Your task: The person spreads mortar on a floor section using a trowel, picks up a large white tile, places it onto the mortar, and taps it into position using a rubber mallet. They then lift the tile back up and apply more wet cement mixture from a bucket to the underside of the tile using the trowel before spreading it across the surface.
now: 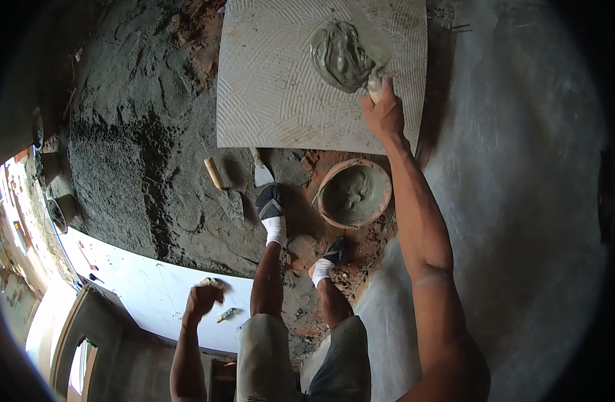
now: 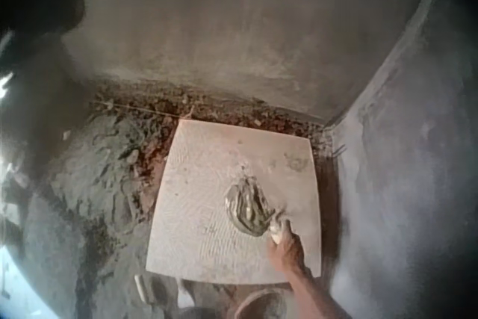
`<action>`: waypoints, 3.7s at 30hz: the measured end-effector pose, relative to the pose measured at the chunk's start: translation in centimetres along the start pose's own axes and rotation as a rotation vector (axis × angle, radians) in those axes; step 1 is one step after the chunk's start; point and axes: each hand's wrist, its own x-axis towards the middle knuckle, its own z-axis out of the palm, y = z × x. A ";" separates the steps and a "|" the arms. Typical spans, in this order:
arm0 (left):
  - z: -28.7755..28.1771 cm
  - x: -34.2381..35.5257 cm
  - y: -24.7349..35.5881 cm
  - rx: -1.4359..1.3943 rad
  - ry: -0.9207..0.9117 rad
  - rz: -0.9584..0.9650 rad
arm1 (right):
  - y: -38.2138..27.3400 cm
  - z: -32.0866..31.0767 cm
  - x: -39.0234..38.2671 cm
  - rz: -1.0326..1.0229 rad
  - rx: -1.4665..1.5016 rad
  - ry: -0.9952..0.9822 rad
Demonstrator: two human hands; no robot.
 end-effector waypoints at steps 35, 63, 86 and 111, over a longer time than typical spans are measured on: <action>27.7 23.7 16.3 -0.197 0.181 0.723 | 19.8 -0.1 -16.6 -0.241 -0.663 -0.936; 19.8 22.0 9.5 0.148 0.255 0.471 | 17.3 -8.2 -26.9 0.185 0.379 -0.586; 7.6 -12.2 2.3 -0.351 -0.323 -0.454 | -0.7 -3.9 -2.0 -0.154 0.149 0.183; 26.9 25.3 17.5 -0.127 0.218 0.739 | 14.0 -1.0 -19.0 -0.153 -0.726 -0.496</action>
